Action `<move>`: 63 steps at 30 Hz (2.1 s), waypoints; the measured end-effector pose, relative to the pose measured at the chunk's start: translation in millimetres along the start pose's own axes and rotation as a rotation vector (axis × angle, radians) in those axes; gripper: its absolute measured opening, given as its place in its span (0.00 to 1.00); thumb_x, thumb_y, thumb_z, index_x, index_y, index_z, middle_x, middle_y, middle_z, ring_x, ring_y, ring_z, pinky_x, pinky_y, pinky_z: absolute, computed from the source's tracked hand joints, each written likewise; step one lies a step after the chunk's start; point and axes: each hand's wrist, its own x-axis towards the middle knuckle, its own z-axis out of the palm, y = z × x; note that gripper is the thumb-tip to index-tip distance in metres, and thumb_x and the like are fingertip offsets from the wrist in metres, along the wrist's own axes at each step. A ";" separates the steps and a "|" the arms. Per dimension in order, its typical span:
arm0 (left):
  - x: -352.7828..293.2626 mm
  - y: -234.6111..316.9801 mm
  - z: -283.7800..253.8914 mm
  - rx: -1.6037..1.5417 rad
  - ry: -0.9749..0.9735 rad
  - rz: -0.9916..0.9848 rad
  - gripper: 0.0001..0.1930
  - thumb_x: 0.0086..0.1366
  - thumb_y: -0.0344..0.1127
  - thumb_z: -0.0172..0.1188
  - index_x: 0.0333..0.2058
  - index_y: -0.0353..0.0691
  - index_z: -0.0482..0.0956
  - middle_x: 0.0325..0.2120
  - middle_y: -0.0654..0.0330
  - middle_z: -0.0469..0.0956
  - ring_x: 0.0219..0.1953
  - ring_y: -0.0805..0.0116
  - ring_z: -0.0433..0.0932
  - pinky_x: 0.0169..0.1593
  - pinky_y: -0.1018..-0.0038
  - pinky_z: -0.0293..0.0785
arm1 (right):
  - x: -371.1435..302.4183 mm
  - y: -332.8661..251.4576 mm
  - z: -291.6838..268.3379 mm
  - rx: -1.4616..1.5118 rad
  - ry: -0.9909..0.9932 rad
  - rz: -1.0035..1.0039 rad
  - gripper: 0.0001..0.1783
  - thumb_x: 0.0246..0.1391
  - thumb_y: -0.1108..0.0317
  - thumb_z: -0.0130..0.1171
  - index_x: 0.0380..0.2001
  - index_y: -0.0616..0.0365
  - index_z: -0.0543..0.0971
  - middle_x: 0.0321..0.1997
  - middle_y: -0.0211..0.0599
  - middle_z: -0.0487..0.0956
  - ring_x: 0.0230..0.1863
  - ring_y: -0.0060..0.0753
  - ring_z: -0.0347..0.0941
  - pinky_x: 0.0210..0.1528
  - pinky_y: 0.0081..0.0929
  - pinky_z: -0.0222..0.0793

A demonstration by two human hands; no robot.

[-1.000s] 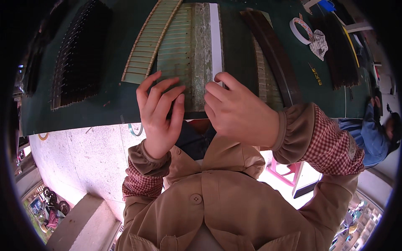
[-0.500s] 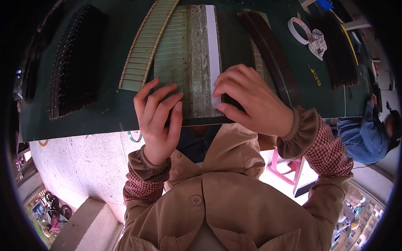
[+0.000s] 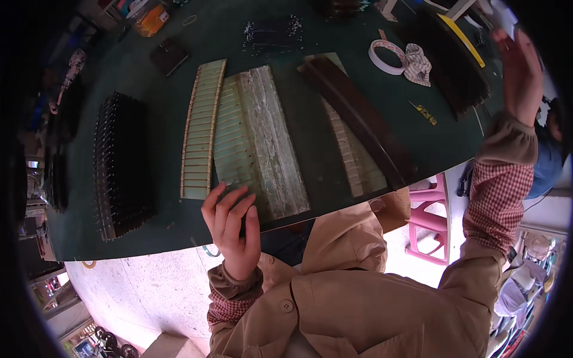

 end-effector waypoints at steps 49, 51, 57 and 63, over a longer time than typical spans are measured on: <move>24.2 31.4 16.3 -0.671 -0.285 -0.205 0.03 0.61 0.23 0.59 0.34 0.35 0.74 0.35 0.59 0.72 0.41 0.67 0.72 0.48 0.74 0.67 | -155.3 -27.7 195.8 0.240 -0.930 0.384 0.08 0.53 0.83 0.59 0.37 0.66 0.80 0.31 0.30 0.75 0.25 0.15 0.70 0.24 0.13 0.66; 17.8 33.5 21.5 -0.730 -0.269 -0.289 0.03 0.60 0.24 0.61 0.32 0.35 0.75 0.31 0.59 0.71 0.37 0.67 0.71 0.43 0.73 0.67 | -157.4 -35.6 198.5 0.336 -0.837 0.807 0.07 0.54 0.83 0.59 0.37 0.67 0.80 0.33 0.31 0.75 0.25 0.16 0.71 0.24 0.13 0.67; 11.1 36.2 20.5 -0.734 -0.266 -0.409 0.06 0.63 0.25 0.60 0.29 0.35 0.73 0.29 0.60 0.70 0.33 0.71 0.71 0.38 0.78 0.67 | -177.4 -29.9 194.2 0.414 -0.780 0.981 0.06 0.56 0.79 0.60 0.38 0.64 0.80 0.30 0.29 0.76 0.26 0.13 0.71 0.26 0.12 0.66; 10.9 32.4 22.5 -0.496 -0.137 -0.218 0.05 0.59 0.25 0.64 0.28 0.33 0.76 0.25 0.59 0.72 0.30 0.61 0.70 0.35 0.69 0.67 | -170.6 -33.0 194.0 0.303 -0.792 0.963 0.06 0.54 0.83 0.58 0.36 0.66 0.79 0.29 0.30 0.77 0.26 0.15 0.73 0.25 0.13 0.70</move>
